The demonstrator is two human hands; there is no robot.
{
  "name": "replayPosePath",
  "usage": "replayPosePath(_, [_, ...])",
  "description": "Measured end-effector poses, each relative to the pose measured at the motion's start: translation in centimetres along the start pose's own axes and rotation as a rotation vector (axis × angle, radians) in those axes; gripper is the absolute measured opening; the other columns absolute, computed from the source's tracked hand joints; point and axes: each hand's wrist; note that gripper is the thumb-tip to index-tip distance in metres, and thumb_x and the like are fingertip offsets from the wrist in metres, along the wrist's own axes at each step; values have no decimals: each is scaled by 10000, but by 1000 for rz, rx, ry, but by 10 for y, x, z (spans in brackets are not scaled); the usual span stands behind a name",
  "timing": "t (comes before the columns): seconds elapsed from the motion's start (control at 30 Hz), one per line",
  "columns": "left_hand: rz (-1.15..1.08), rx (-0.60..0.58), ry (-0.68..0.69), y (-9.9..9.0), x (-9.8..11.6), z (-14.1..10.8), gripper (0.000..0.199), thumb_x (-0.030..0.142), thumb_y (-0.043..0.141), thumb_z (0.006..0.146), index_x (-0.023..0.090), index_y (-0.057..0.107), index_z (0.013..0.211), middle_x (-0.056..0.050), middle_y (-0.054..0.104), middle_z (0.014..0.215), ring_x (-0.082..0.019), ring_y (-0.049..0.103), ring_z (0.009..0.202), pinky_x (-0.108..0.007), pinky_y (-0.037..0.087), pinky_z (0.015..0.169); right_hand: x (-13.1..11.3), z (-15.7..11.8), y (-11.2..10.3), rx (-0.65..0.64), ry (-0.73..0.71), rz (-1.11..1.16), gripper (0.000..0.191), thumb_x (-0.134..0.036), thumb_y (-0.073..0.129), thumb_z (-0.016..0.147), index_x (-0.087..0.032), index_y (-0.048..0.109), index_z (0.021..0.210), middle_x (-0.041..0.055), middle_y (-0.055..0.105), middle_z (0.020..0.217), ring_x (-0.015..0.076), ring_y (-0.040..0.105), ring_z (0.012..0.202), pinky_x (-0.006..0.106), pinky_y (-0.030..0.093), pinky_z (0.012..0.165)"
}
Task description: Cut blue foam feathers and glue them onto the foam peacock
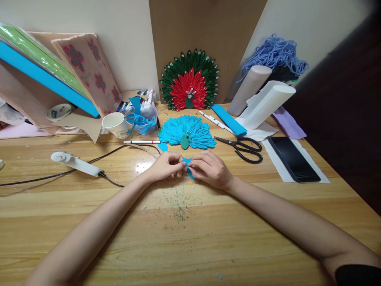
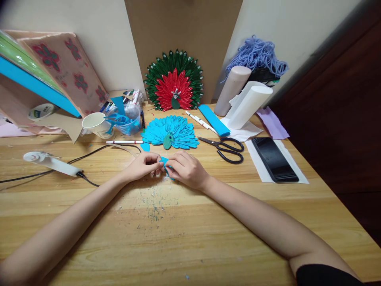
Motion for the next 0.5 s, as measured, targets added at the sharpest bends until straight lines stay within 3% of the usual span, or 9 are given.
replayPosePath(0.27, [60,-17,15,1,5,0,283,355,537,790,130,540,618,11,550,521,-72,487,451,-180,378,457,0,-3,1,-32,0,26,76,-124,555,814,-180,596,847,59,651,778,182,551,761,322,491,682])
replayPosePath(0.5, [104,28,33,3,6,-1,212,229,468,761,154,477,563,33,505,500,-82,474,469,-199,361,493,0,-2,3,7,136,129,99,-108,552,778,-201,581,796,44,625,737,186,544,723,340,463,665])
Point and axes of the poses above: each hand's wrist, its own z-axis towards the middle knuckle, its own y-axis out of the palm, x = y × z
